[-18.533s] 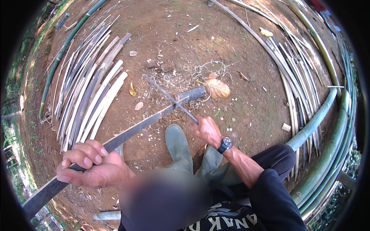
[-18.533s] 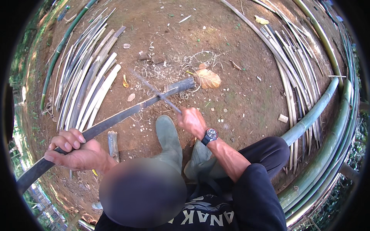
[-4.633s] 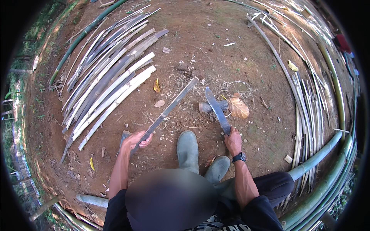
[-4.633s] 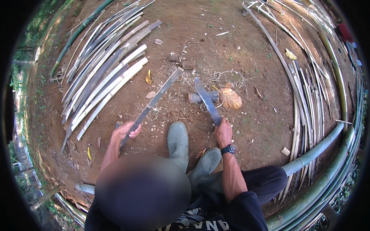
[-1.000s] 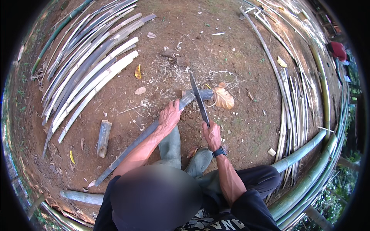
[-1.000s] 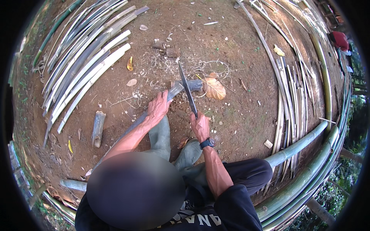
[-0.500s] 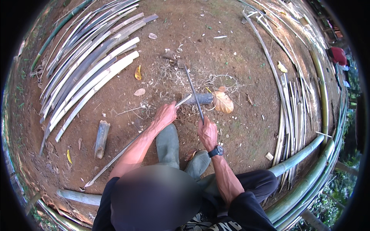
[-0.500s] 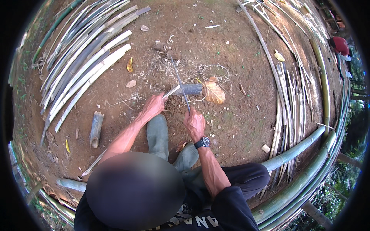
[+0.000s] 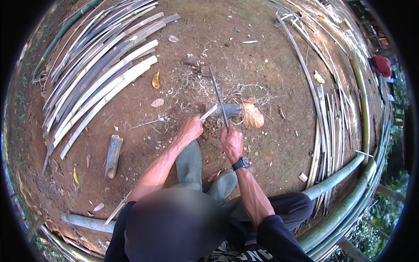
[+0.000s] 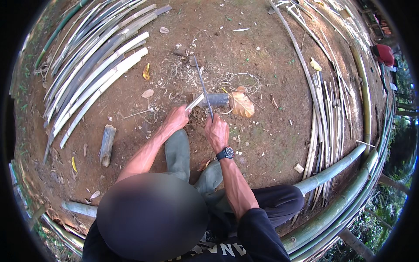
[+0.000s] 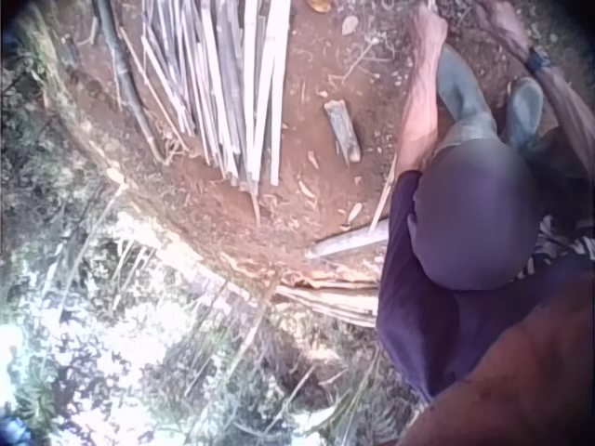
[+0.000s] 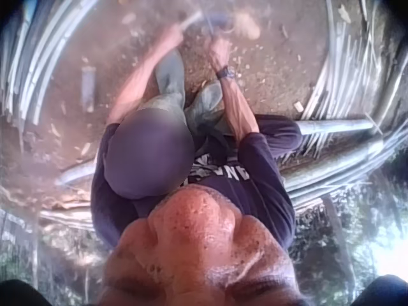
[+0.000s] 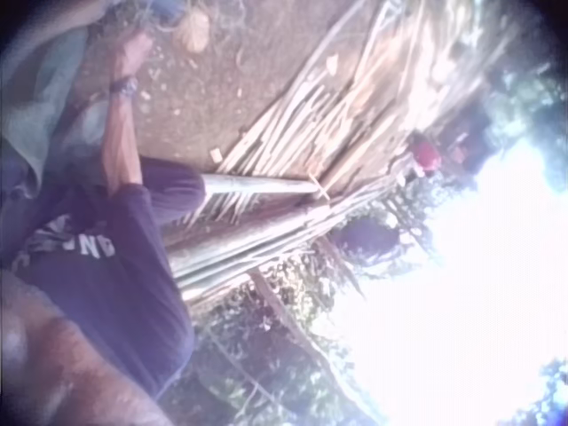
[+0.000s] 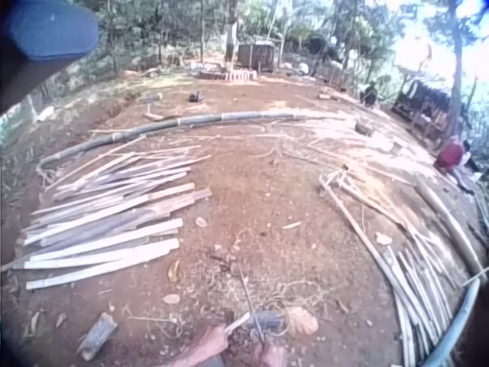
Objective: The person sits on the ground and uses a machete to shave the outer layer off long bamboo strips. They hold the bamboo against a wooden block and repeatedly strike it with the blade to remove the dark outer skin, revealing the lighter inner wood. The person works on multiple strips, placing the finished pieces aside.
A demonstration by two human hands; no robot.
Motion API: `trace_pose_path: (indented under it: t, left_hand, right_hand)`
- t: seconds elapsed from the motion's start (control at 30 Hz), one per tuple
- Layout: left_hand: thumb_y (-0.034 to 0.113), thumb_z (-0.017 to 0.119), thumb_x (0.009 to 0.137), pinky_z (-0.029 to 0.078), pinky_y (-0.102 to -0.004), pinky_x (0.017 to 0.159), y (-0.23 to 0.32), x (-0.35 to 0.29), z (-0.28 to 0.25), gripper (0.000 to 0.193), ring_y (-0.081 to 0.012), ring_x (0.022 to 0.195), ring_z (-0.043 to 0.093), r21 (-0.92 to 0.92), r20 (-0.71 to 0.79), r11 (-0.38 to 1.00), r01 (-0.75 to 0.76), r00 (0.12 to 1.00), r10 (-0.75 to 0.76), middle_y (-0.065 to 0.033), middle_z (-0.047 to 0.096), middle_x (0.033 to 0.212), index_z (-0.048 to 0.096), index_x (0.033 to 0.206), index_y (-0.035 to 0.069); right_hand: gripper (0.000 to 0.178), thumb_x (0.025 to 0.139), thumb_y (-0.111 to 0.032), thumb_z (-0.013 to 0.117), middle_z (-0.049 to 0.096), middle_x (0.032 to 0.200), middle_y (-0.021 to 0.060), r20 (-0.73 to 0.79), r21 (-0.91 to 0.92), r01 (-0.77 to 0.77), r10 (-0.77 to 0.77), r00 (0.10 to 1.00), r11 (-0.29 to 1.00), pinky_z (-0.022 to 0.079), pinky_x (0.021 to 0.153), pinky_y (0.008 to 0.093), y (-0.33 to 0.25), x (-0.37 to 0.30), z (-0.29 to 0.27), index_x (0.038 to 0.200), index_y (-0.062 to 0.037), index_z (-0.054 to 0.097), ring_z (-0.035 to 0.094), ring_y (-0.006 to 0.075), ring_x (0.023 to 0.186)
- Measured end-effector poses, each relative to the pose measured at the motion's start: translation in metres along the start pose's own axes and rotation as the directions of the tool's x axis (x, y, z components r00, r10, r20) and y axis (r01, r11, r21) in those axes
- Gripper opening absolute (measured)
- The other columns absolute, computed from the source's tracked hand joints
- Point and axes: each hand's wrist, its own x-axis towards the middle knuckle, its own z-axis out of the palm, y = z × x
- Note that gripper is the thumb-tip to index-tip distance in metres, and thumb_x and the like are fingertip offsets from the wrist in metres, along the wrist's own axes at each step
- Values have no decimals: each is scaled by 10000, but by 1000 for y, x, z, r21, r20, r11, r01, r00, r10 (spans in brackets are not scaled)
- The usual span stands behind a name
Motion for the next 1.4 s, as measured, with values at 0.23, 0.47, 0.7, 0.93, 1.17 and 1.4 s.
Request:
trace_pose_path:
  t: [0.23, 0.47, 0.7, 0.93, 1.17, 1.4]
  left_hand:
    - [141, 530, 904, 402, -474, 472, -6, -5, 11, 181, -356, 500, 579, -55, -41, 998, -36, 999, 34, -219, 574, 583, 568, 908, -36]
    - [136, 522, 907, 421, -489, 533, -12, -2, 12, 169, -389, 595, 609, -81, -16, 997, 3, 1000, -4, -253, 587, 641, 565, 920, -27]
    - [138, 517, 914, 426, -479, 531, -7, -3, 9, 178, -378, 592, 608, -94, 20, 995, 25, 1000, -23, -247, 591, 646, 571, 937, -30]
    - [185, 502, 939, 408, -473, 526, -7, -8, 10, 216, -366, 557, 570, -97, -1, 995, 36, 999, -37, -225, 575, 636, 572, 978, -15]
    - [168, 504, 932, 412, -486, 543, 3, -4, 5, 202, -400, 603, 586, -59, -1, 998, 29, 1000, -29, -252, 579, 665, 573, 966, -18]
    - [208, 491, 948, 409, -481, 550, -14, -5, 15, 237, -395, 604, 576, -80, -25, 997, 1, 1000, -3, -251, 574, 677, 565, 963, -17]
  right_hand:
    - [251, 913, -227, 513, 581, 646, 257, -17, 15, 8, -7, 1000, 1000, 450, 531, 499, 2, 5, 7, 808, -4, 559, 590, 422, 598]
    - [197, 901, -178, 532, 590, 658, 251, -169, 74, 160, -146, 975, 984, 464, 515, 481, -11, 10, 8, 818, -4, 573, 599, 407, 582]
    - [174, 880, -153, 558, 617, 707, 251, 83, -68, 14, -9, 997, 998, 486, 532, 476, 15, 2, 16, 863, 17, 588, 616, 403, 611]
    - [156, 880, -147, 552, 595, 640, 248, -147, 104, 177, -161, 976, 979, 474, 509, 482, -10, 4, -3, 823, -3, 571, 603, 412, 580]
    - [164, 875, -139, 547, 595, 674, 252, 38, -22, 95, -94, 995, 995, 468, 516, 487, 10, 2, 6, 798, 5, 553, 598, 411, 594]
    - [214, 887, -176, 551, 578, 599, 251, -202, 91, 245, -223, 954, 965, 452, 472, 488, -22, 13, -3, 787, 13, 566, 585, 419, 533]
